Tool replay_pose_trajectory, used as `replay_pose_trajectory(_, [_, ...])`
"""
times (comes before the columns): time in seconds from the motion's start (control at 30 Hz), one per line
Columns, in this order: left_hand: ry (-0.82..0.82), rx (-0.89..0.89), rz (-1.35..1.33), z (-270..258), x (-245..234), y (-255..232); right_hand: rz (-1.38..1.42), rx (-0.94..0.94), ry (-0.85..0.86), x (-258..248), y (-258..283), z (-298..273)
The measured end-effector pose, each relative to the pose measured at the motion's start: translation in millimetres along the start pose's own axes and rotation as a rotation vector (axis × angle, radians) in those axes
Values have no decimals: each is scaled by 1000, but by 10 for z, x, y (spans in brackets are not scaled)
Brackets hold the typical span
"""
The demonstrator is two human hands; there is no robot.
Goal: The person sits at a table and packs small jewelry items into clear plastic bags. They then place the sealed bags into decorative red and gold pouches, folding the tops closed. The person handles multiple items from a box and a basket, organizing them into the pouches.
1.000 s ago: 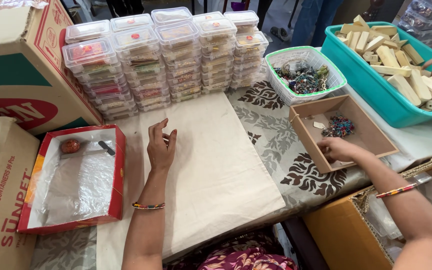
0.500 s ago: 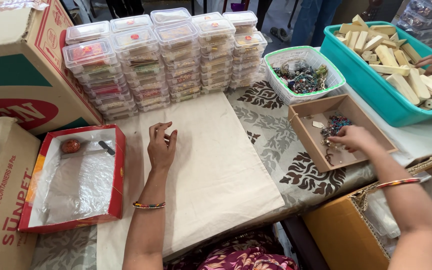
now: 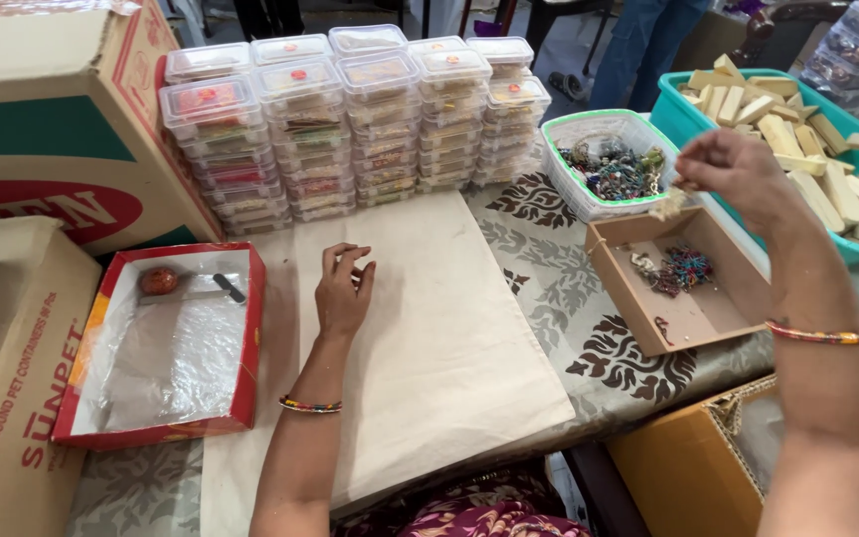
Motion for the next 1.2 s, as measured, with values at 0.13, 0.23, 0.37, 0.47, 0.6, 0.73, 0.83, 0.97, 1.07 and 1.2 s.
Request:
replay_pose_trajectory(0.13, [-3, 9, -31, -3, 47, 25, 166, -37, 107, 1019, 836, 158])
replay_pose_trajectory(0.23, [67, -87, -253, 13, 123, 96, 90, -80, 262, 2020, 1058, 230])
replay_pose_trajectory(0.37, [205, -171, -622, 26, 304, 185, 276, -71, 542, 3384, 940, 120])
replay_pose_trajectory(0.47, [321, -319, -803, -45, 634, 578, 449, -29, 572, 4121, 585, 66])
replay_pose_trajectory(0.6, [264, -401, -1004, -81, 997, 1275, 664, 88, 411, 4551, 101, 36])
replay_pose_trajectory(0.73, [179, -601, -1092, -57, 716, 988, 803, 195, 330, 4734, -338, -25])
replay_pose_trajectory(0.83, [165, -610, -1153, -49, 626, 813, 888, 234, 345, 4802, -414, -123])
replay_pose_trajectory(0.97, [63, -505, -1014, 21, 538, 821, 747, 97, 329, 4863, -412, -199])
replay_pose_trajectory(1.07, [94, -496, -887, 1, 573, 871, 492, -132, 286, 4728, -25, -346])
replay_pose_trajectory(1.2, [146, -592, -935, -70, 804, 1155, 250, -450, 206, 4531, 403, -451])
Point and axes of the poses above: each hand's wrist, its own z-axis towards the middle knuckle, its own x-axis out of the palm, y = z × x, the point moved 8 cm from there along z, towards the middle knuckle, and after that the axes turned 3 degrees about -y, right-handed, at the moved point
